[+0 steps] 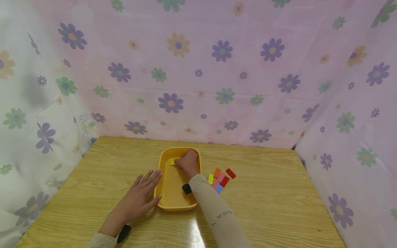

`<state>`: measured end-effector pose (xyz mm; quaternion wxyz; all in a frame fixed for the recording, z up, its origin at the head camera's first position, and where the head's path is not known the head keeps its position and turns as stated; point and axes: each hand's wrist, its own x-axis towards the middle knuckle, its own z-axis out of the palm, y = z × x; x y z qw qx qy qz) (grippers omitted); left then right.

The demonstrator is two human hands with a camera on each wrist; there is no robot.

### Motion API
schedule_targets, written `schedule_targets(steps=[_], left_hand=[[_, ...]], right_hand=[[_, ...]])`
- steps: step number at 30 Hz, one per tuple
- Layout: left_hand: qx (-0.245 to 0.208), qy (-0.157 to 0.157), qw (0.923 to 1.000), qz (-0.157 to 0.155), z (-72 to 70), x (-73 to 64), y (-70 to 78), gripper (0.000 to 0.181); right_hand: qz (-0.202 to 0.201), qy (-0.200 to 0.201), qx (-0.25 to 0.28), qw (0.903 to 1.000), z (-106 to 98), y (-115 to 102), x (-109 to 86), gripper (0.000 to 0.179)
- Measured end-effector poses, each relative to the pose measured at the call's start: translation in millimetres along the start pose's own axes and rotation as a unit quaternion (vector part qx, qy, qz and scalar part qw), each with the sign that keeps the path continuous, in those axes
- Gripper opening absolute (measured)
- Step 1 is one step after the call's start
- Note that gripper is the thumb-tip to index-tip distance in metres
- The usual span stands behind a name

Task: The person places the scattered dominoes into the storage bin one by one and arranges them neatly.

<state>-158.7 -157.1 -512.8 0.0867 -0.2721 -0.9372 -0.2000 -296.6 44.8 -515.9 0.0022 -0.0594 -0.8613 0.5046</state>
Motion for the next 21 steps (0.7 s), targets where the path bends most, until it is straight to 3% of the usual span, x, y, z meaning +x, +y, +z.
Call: schedule_targets(steps=[11, 21], left_hand=[[0.003, -0.003, 1.0000, -0.003, -1.8, 0.1, 0.4, 0.074], [0.001, -0.010, 0.9999, -0.009, -1.7, -1.5, -0.3, 0.074]], right_hand=[[-0.014, -0.006, -0.017, 0.9997, -1.3, 0.1, -0.1, 0.021], [-0.062, -0.005, -0.032, 0.9975, -1.6, -2.2, -4.7, 0.022]])
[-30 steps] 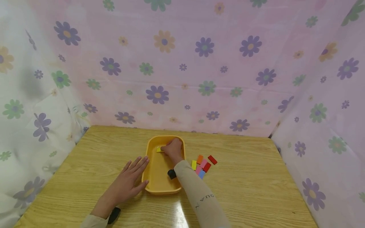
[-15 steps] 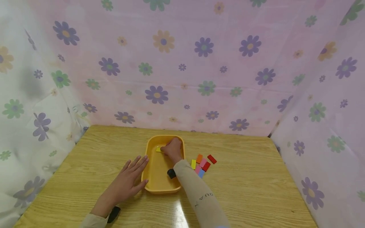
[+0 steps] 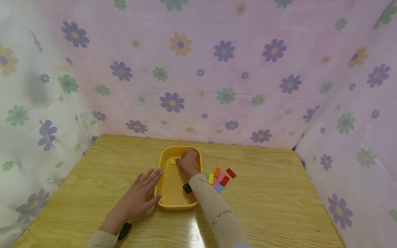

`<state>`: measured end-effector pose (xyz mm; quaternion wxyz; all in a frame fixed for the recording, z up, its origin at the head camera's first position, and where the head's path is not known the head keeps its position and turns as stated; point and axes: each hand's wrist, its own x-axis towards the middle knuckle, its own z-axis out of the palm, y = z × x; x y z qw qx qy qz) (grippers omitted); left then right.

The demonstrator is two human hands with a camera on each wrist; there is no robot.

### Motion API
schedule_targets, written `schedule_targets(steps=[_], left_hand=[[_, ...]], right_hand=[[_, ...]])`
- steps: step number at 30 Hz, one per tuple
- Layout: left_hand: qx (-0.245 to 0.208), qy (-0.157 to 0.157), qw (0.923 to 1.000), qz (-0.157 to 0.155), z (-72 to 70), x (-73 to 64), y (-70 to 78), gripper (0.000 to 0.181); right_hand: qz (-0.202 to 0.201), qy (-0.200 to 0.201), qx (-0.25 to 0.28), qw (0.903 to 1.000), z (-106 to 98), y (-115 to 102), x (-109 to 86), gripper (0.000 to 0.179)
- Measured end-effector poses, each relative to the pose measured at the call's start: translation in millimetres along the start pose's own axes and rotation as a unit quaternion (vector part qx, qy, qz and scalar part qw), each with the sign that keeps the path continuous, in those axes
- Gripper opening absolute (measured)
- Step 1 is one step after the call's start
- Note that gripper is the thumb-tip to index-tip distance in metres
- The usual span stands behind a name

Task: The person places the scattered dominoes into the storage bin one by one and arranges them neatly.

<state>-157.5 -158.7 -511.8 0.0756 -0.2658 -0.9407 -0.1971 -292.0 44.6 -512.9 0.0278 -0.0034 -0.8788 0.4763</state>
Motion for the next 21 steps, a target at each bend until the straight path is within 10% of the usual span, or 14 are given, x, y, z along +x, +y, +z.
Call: schedule_targets(steps=[13, 19, 21], left_hand=[[0.000, 0.020, 0.9996, 0.022, 2.1, 1.4, 0.4, 0.073], [-0.006, 0.008, 0.9999, 0.011, 1.9, 1.4, 0.1, 0.074], [-0.006, 0.006, 0.9999, 0.009, 1.8, 1.8, 0.3, 0.074]], right_hand=[[0.017, -0.082, -0.070, 0.9940, -21, -4, 2.5, 0.058], [0.018, -0.118, -0.070, 0.9904, -42, -20, -13.4, 0.021], [0.020, -0.122, -0.047, 0.9912, -48, -23, -19.3, 0.039]])
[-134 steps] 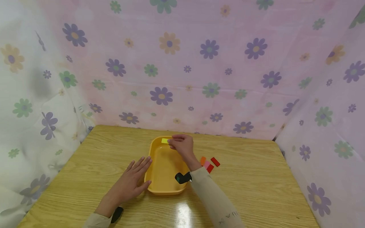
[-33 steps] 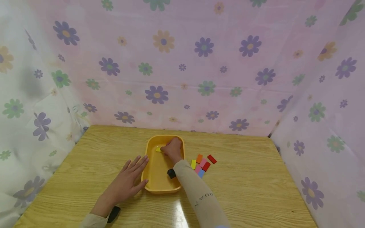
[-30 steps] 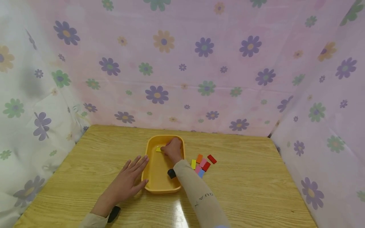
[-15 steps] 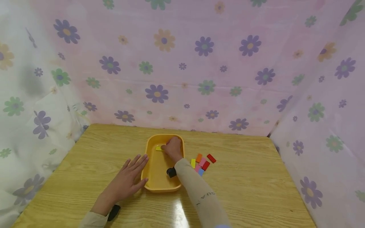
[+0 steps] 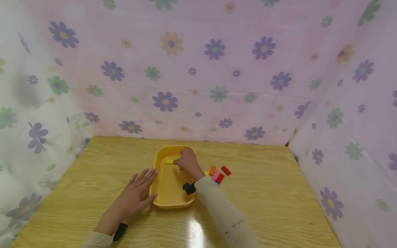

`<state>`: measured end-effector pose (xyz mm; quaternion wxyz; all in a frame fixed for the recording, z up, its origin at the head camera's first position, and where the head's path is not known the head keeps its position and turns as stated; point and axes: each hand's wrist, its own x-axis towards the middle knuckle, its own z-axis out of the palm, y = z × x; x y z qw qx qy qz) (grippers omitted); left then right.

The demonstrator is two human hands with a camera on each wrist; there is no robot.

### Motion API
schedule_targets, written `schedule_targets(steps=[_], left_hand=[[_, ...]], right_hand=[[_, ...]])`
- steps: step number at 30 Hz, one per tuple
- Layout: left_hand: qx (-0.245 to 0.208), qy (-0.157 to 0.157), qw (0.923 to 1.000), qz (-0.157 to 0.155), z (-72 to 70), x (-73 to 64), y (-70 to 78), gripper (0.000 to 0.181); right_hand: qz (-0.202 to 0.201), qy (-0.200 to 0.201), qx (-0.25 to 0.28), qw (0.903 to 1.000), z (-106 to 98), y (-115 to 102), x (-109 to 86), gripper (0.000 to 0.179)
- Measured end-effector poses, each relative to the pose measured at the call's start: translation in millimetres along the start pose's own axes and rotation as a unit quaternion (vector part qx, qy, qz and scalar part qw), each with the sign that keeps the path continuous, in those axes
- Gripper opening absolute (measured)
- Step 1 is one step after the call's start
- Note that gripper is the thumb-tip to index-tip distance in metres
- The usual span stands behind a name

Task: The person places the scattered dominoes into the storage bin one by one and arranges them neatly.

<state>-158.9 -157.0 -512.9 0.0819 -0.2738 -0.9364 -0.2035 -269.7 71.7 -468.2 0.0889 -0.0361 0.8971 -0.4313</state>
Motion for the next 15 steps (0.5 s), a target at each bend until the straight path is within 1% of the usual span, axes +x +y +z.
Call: schedule_targets(steps=[1, 2, 8, 11, 15], left_hand=[[0.000, -0.001, 1.0000, -0.001, -0.1, 0.2, -0.2, 0.074], [0.000, -0.002, 1.0000, -0.001, 0.0, 0.4, -0.3, 0.074], [-0.004, -0.005, 1.0000, -0.004, -0.3, 0.7, -0.5, 0.074], [-0.008, -0.007, 0.9999, -0.007, -0.7, 1.0, -0.5, 0.074], [-0.008, -0.007, 0.9999, -0.005, -0.1, 1.3, -0.4, 0.074]], right_hand=[[-0.001, 0.001, 0.014, 0.9999, -2, -1, -3.7, 0.050], [-0.003, 0.003, 0.017, 0.9998, -4, -1, -6.8, 0.050], [-0.040, 0.041, 0.043, 0.9974, -14, 8, -20.8, 0.041], [-0.068, 0.046, 0.084, 0.9931, -17, 15, -25.9, 0.039], [-0.107, 0.054, 0.139, 0.9831, -22, 25, -33.5, 0.036]])
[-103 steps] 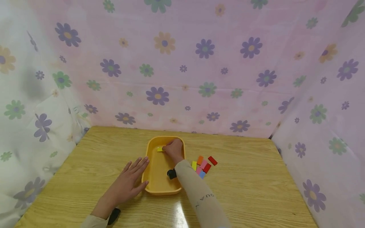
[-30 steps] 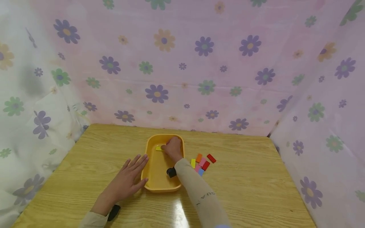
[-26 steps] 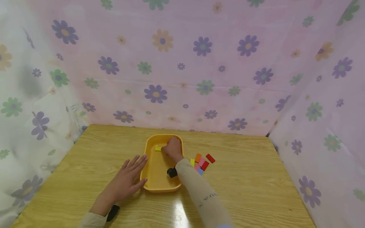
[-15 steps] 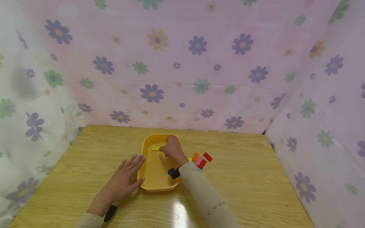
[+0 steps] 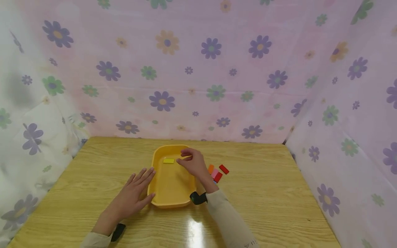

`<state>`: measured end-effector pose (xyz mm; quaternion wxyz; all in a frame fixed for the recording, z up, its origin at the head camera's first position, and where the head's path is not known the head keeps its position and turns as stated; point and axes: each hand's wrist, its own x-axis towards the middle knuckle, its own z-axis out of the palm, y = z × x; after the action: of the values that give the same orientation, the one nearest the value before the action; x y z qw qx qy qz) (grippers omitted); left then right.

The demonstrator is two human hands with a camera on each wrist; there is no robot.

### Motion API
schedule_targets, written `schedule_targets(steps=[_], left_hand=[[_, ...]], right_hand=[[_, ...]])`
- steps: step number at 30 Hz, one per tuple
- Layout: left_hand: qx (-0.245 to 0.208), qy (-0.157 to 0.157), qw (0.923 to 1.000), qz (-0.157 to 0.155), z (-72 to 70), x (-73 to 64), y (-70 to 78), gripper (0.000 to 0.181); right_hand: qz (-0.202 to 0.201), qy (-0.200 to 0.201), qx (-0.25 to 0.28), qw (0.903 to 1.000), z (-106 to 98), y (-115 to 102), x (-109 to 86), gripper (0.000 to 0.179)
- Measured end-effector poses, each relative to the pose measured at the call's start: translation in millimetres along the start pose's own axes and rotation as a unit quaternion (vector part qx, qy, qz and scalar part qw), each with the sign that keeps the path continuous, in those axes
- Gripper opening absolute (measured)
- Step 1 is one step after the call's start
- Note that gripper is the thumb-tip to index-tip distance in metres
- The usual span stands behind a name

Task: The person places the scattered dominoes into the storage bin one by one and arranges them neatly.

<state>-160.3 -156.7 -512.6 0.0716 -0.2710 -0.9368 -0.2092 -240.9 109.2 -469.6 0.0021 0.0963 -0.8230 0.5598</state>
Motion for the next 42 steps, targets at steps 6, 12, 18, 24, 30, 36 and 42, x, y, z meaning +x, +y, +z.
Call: schedule_targets(steps=[6, 12, 18, 24, 30, 36, 42], left_hand=[[-0.001, 0.004, 1.0000, 0.002, 0.3, -0.8, -0.2, 0.074], [-0.002, 0.004, 1.0000, 0.003, 2.1, -1.1, -1.9, 0.074], [0.006, 0.003, 1.0000, 0.002, -0.9, -3.3, -2.6, 0.074], [0.006, 0.003, 1.0000, 0.002, -2.6, -3.4, -3.4, 0.074], [-0.002, 0.002, 1.0000, 0.004, -0.6, -0.8, -4.0, 0.074], [-0.003, 0.004, 1.0000, 0.007, 1.6, -0.3, -4.6, 0.074], [-0.002, 0.007, 0.9999, 0.010, 4.8, 0.4, -4.1, 0.074]], right_hand=[[-0.039, 0.030, 0.036, 0.9981, -13, 6, -12.7, 0.032], [-0.022, 0.058, 0.087, 0.9942, -23, 22, -22.4, 0.032], [0.002, 0.059, 0.122, 0.9907, -30, 41, -34.9, 0.033], [0.012, 0.074, 0.115, 0.9906, -46, 66, -45.9, 0.035], [0.041, 0.087, 0.089, 0.9914, -72, 84, -56.5, 0.042], [0.049, 0.093, 0.058, 0.9928, -93, 95, -65.3, 0.044], [0.054, 0.096, 0.027, 0.9935, -109, 99, -71.3, 0.044]])
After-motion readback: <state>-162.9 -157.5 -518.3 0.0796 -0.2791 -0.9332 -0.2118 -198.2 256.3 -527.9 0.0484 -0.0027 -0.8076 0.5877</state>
